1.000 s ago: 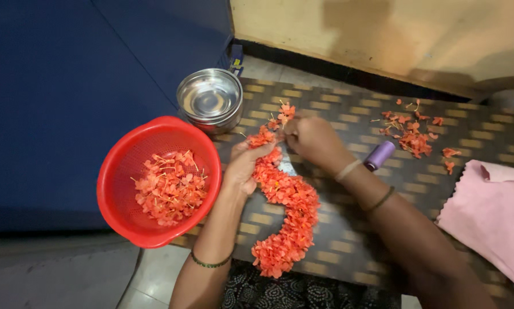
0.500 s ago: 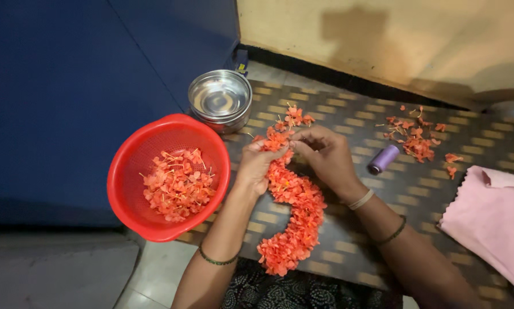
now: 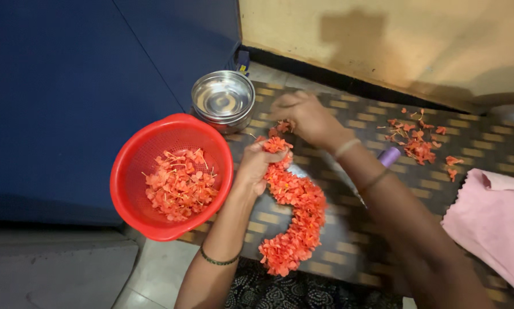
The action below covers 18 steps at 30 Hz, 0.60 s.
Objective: The person strings orange flowers onto a needle and thread to create a garland. They pick individual flowers from a red colander and the table, thread them one by one, and pull the thread through to extend the garland.
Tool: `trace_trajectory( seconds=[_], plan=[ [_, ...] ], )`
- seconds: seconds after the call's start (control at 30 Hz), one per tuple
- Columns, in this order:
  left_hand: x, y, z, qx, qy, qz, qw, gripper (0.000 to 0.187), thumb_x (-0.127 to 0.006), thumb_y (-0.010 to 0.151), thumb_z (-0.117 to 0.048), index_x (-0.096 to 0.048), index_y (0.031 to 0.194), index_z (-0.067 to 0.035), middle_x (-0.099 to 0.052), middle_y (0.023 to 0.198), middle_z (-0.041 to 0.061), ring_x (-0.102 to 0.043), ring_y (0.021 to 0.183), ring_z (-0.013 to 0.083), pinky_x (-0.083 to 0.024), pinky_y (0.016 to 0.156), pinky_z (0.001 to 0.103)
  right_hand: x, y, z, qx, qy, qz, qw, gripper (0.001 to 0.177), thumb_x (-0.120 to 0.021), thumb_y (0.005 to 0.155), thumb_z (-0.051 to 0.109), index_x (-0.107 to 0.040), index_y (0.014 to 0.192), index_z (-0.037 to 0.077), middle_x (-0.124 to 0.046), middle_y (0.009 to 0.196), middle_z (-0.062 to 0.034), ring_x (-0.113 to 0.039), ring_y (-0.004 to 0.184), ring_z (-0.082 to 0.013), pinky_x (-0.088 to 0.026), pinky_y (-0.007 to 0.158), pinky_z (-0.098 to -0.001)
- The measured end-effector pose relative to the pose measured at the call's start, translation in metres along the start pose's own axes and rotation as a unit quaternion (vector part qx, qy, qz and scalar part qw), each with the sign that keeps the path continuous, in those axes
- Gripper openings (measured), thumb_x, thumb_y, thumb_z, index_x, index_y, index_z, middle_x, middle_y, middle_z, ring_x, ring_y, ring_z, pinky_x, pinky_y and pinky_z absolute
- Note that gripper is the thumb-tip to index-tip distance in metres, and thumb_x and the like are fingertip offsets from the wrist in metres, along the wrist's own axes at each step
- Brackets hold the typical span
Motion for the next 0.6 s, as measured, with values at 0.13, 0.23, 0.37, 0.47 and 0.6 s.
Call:
trace_trajectory(
  seconds=[0.13,0.23,0.37,0.47,0.6],
  plan=[
    [0.0,-0.002,-0.001,-0.009,0.013,-0.009,1.0,0.021,-0.07,0.087,0.008,-0.072,0.108,0.009,-0.072,0.089,0.012,-0.067,0.072,0.019,-0.055,0.065,0.031,-0.019,0.003,-0.023,-0.076,-0.04,0.162,0.983,0.008,-0.075,0.078,0.012,-0.077,0.085,0.012,-0.073,0.094,-0.0081,-0.067,0.093,-0.0338,-0.051,0.083,-0.0473],
    [-0.002,-0.002,-0.004,-0.004,0.015,-0.034,0.999,0.023,-0.068,0.086,0.008,-0.071,0.108,0.006,-0.075,0.093,0.01,-0.07,0.076,0.0179,-0.059,0.07,0.03,0.013,-0.023,-0.038,-0.151,0.044,0.047,0.986,0.009,-0.073,0.085,0.012,-0.075,0.094,0.011,-0.072,0.099,-0.0096,-0.068,0.091,-0.0333,-0.054,0.083,-0.0427],
    [-0.006,-0.004,-0.002,0.033,0.015,-0.047,0.998,0.02,-0.067,0.088,0.007,-0.071,0.108,0.007,-0.073,0.09,0.012,-0.071,0.076,0.0202,-0.061,0.07,0.032,0.052,-0.062,-0.044,-0.24,-0.067,0.114,0.962,0.021,-0.074,0.07,0.004,-0.078,0.09,0.011,-0.075,0.096,-0.01,-0.069,0.089,-0.0352,-0.055,0.079,-0.0435],
    [-0.008,-0.004,0.001,0.049,0.008,-0.047,0.998,0.022,-0.065,0.088,0.007,-0.072,0.108,0.004,-0.072,0.089,0.009,-0.07,0.075,0.0195,-0.06,0.069,0.032,0.062,-0.071,-0.035,-0.243,-0.066,0.075,0.965,0.028,-0.071,0.074,0.0,-0.077,0.099,0.01,-0.074,0.101,-0.011,-0.068,0.088,-0.0354,-0.055,0.081,-0.0433],
    [-0.005,-0.002,0.004,0.046,0.008,-0.042,0.998,0.021,-0.064,0.087,0.008,-0.071,0.106,0.004,-0.072,0.089,0.008,-0.07,0.074,0.0189,-0.06,0.069,0.032,0.017,-0.037,-0.019,-0.171,0.099,-0.019,0.98,0.031,-0.071,0.087,0.006,-0.072,0.118,0.008,-0.071,0.112,-0.0174,-0.071,0.091,-0.0347,-0.057,0.079,-0.041]
  ],
)
Point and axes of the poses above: each hand's wrist, its own y-axis towards the middle knuckle, its own x-axis out of the back of the hand, z = x × y, the point moved 3 cm from there along y, towards the middle knuckle
